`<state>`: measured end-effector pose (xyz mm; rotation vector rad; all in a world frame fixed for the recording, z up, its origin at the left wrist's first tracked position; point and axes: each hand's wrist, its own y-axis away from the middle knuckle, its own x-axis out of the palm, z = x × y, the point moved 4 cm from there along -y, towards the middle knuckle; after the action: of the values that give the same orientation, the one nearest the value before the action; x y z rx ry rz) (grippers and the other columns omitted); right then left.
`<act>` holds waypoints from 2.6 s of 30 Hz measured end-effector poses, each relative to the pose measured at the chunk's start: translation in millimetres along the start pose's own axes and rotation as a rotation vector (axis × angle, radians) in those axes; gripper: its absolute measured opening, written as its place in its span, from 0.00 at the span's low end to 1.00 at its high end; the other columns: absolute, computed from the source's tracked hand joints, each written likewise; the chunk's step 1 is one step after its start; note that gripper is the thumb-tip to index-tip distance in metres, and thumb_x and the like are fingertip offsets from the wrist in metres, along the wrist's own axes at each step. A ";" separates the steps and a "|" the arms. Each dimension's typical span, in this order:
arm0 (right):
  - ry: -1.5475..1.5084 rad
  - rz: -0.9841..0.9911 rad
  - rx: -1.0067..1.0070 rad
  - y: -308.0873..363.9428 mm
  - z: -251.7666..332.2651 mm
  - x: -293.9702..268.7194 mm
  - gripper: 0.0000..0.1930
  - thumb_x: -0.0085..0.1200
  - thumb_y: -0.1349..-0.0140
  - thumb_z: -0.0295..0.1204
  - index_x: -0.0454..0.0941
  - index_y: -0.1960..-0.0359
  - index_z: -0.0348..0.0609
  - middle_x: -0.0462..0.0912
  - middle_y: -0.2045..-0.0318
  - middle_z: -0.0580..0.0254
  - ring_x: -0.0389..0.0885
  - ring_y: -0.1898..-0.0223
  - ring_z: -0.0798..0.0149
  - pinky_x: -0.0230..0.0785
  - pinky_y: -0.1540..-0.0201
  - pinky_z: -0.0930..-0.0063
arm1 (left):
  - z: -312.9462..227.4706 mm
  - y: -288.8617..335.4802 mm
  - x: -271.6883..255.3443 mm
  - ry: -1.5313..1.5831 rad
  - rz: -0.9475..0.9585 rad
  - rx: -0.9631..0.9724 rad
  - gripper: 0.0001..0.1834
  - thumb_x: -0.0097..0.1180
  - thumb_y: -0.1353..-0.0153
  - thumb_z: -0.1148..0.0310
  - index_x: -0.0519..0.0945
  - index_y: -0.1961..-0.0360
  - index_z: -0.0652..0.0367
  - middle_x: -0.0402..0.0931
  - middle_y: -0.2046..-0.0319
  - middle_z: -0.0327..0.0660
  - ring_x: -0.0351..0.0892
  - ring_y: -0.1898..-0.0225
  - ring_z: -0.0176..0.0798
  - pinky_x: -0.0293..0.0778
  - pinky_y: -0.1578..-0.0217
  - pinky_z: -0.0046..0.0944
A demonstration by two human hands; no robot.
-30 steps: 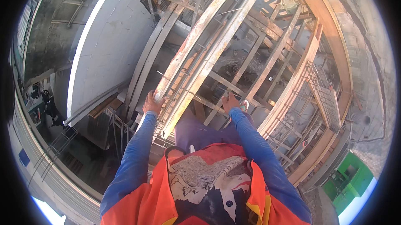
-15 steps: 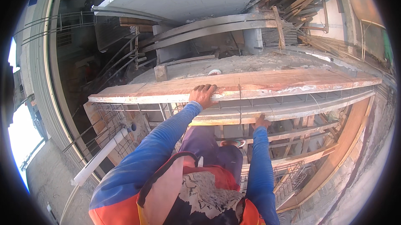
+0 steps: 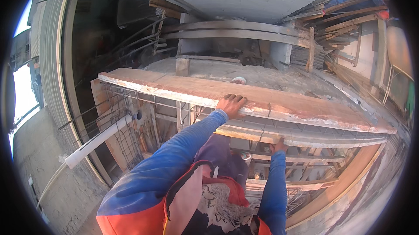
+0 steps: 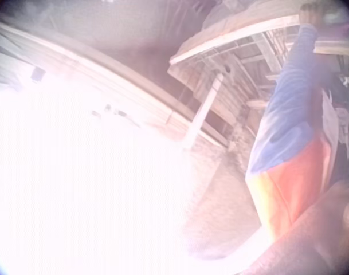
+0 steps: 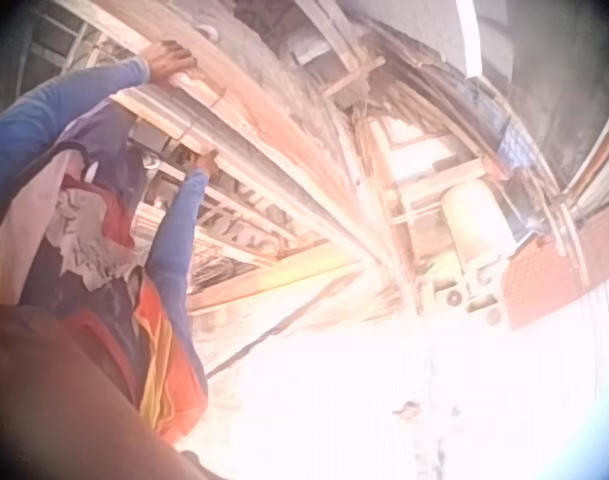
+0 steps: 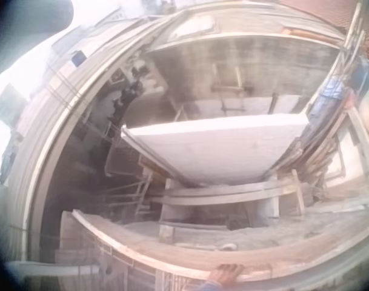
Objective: The person works on a construction site, assembling and securing wooden formwork for a concrete structure. They use a hammer to drive nails into wooden beams and adjust metal rebar, while navigating the scaffolding and wooden planks.
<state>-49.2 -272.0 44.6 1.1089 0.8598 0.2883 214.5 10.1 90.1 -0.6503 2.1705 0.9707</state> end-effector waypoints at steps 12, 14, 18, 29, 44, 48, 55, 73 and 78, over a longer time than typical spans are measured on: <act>0.136 0.123 0.023 5.7 -1.6 -15.7 0.39 0.51 0.34 0.49 0.47 0.32 0.41 0.75 0.47 0.48 0.84 0.58 0.52 0.76 0.62 0.64 | 11.8 13.8 10.5 -0.009 0.036 -0.003 0.34 0.66 0.53 0.46 0.71 0.48 0.52 0.76 0.54 0.46 0.78 0.51 0.50 0.71 0.49 0.46; 0.182 0.050 0.002 25.8 3.7 -10.5 0.30 0.46 0.32 0.48 0.57 0.37 0.40 0.77 0.49 0.52 0.85 0.61 0.55 0.77 0.65 0.67 | 10.0 13.3 8.1 0.000 0.049 0.005 0.34 0.65 0.53 0.45 0.71 0.49 0.52 0.76 0.55 0.46 0.78 0.51 0.49 0.71 0.49 0.46; 0.230 0.041 -0.020 25.4 1.6 -16.4 0.26 0.43 0.31 0.47 0.63 0.41 0.40 0.78 0.50 0.58 0.85 0.64 0.58 0.77 0.68 0.69 | 9.1 11.0 7.5 -0.018 0.022 0.027 0.34 0.66 0.53 0.45 0.72 0.50 0.52 0.77 0.55 0.46 0.78 0.52 0.50 0.71 0.49 0.46; 0.101 0.114 -0.238 47.8 -18.4 -42.3 0.37 0.53 0.36 0.39 0.47 0.32 0.40 0.76 0.50 0.53 0.82 0.68 0.61 0.73 0.70 0.72 | -1.3 3.1 3.6 -0.035 0.005 -0.005 0.32 0.68 0.54 0.47 0.72 0.50 0.48 0.77 0.54 0.42 0.78 0.51 0.46 0.73 0.48 0.46; 0.439 0.102 -0.457 49.7 -154.7 -107.7 0.24 0.50 0.33 0.40 0.65 0.42 0.37 0.81 0.61 0.57 0.84 0.65 0.66 0.74 0.66 0.76 | -11.7 -2.2 0.8 -0.182 -0.009 -0.010 0.34 0.69 0.56 0.47 0.74 0.49 0.47 0.77 0.51 0.41 0.78 0.49 0.45 0.73 0.48 0.45; 0.501 -0.045 -0.412 111.8 -149.6 -133.0 0.22 0.47 0.33 0.42 0.72 0.45 0.40 0.83 0.57 0.48 0.85 0.59 0.57 0.75 0.56 0.65 | -27.6 -7.0 6.7 -0.270 0.010 -0.008 0.34 0.68 0.54 0.47 0.72 0.49 0.48 0.77 0.51 0.43 0.78 0.50 0.48 0.74 0.51 0.48; 0.246 -0.334 -0.284 138.2 -241.5 -232.7 0.22 0.46 0.37 0.45 0.75 0.50 0.42 0.82 0.57 0.45 0.80 0.54 0.43 0.71 0.49 0.52 | -58.2 12.4 23.8 -0.383 0.084 -0.057 0.42 0.63 0.49 0.41 0.63 0.41 0.54 0.76 0.50 0.53 0.78 0.52 0.58 0.75 0.54 0.55; -0.474 -0.504 0.314 115.8 -518.9 -164.0 0.24 0.46 0.38 0.48 0.80 0.52 0.42 0.80 0.52 0.42 0.79 0.49 0.45 0.70 0.46 0.54 | -189.8 3.9 122.4 -0.661 0.647 0.557 0.33 0.65 0.48 0.53 0.69 0.44 0.54 0.75 0.50 0.49 0.77 0.51 0.57 0.75 0.53 0.52; -0.474 -0.563 0.258 112.7 -512.7 -167.4 0.24 0.44 0.37 0.48 0.80 0.52 0.43 0.81 0.52 0.44 0.79 0.50 0.44 0.71 0.46 0.52 | -198.2 -11.4 119.8 -0.843 0.682 0.661 0.31 0.65 0.48 0.54 0.70 0.45 0.54 0.75 0.50 0.49 0.76 0.51 0.56 0.74 0.52 0.52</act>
<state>-509.7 17.8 131.2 1.0605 0.7533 -0.5480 70.8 -171.8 96.6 0.7397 1.7310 0.5827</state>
